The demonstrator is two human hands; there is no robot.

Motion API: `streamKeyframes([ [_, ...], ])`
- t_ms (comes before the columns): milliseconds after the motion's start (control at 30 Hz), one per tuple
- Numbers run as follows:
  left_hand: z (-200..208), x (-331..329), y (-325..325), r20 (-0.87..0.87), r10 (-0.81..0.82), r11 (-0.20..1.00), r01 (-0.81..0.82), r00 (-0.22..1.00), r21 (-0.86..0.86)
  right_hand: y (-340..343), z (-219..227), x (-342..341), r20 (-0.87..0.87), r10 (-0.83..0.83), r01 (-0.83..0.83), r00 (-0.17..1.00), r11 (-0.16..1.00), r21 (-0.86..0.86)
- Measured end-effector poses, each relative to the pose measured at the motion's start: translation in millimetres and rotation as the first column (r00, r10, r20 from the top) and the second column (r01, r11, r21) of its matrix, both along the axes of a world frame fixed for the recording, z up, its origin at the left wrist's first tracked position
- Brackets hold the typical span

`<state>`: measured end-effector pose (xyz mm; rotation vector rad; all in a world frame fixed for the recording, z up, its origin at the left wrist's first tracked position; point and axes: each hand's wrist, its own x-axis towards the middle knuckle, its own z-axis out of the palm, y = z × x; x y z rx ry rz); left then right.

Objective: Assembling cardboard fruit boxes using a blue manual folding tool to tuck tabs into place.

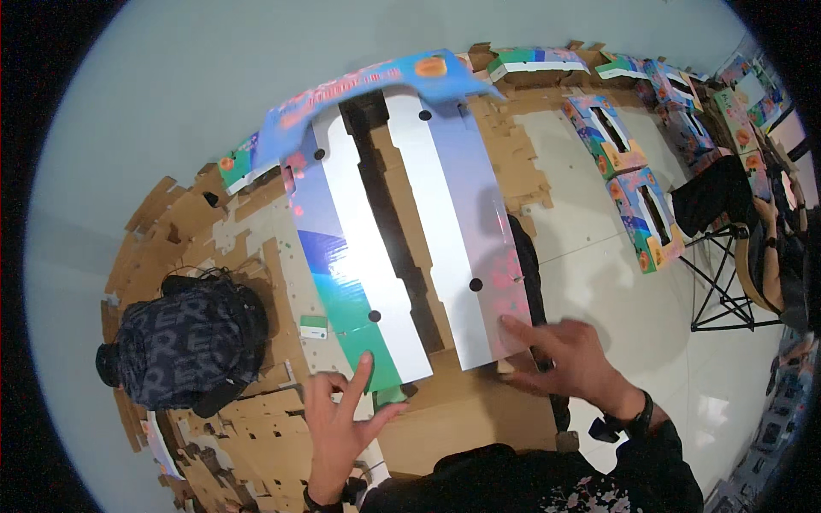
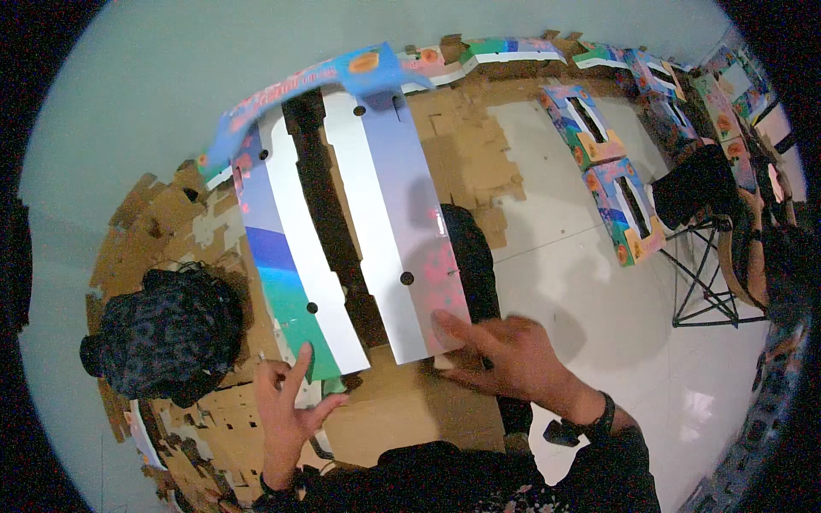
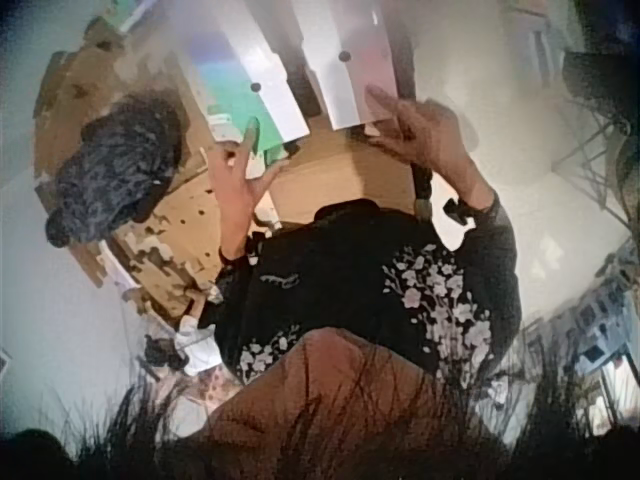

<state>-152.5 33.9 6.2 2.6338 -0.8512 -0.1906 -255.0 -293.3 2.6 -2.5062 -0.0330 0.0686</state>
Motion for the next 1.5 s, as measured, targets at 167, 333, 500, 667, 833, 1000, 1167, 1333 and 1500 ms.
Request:
streamKeyframes([
  [167, 2, 40, -16, 0.174, -0.056, 0.967, 0.096, 0.983, -0.235, -9, -1, 34, 0.171, 0.034, -0.026, 0.985, 0.998, -0.051],
  [333, 5, 58, -24, 0.295, -0.155, 0.956, 0.219, 0.943, -0.196, -14, 8, 55, 0.052, 0.019, -0.018, 0.998, 1.0, -0.01],
  [500, 14, 64, -33, 0.242, -0.16, 0.953, 0.214, 0.957, -0.214, -16, 20, 67, -0.053, 0.021, -0.019, 0.998, 0.999, 0.045],
  [667, 16, 62, -38, 0.238, -0.142, 0.955, 0.197, 0.961, -0.224, -17, 10, 80, 0.18, -0.044, 0.066, 0.983, 0.991, -0.117],
  [833, 22, 61, -32, 0.129, -0.054, 0.978, 0.079, 0.99, -0.195, -21, 4, 70, 0.217, -0.03, 0.055, 0.976, 0.992, -0.112],
  [1000, 18, 30, -4, 0.066, -0.268, 0.955, 0.274, 0.961, -0.118, -10, 1, 5, 0.105, 0.114, -0.086, 0.988, 0.966, -0.243],
  [1167, 1, -3, 15, -0.121, -0.445, 0.894, 0.434, 0.887, -0.106, 1, -10, -55, 0.039, 0.214, -0.199, 0.976, 0.951, -0.237],
  [1333, 2, -16, 35, -0.365, -0.507, 0.827, 0.56, 0.781, 0.048, -4, -5, -84, -0.147, 0.283, -0.288, 0.948, 0.958, -0.014],
  [1500, -15, -24, 46, -0.189, -0.621, 0.746, 0.648, 0.76, 0.154, -4, -13, -90, -0.233, 0.374, -0.404, 0.898, 0.91, -0.095],
])
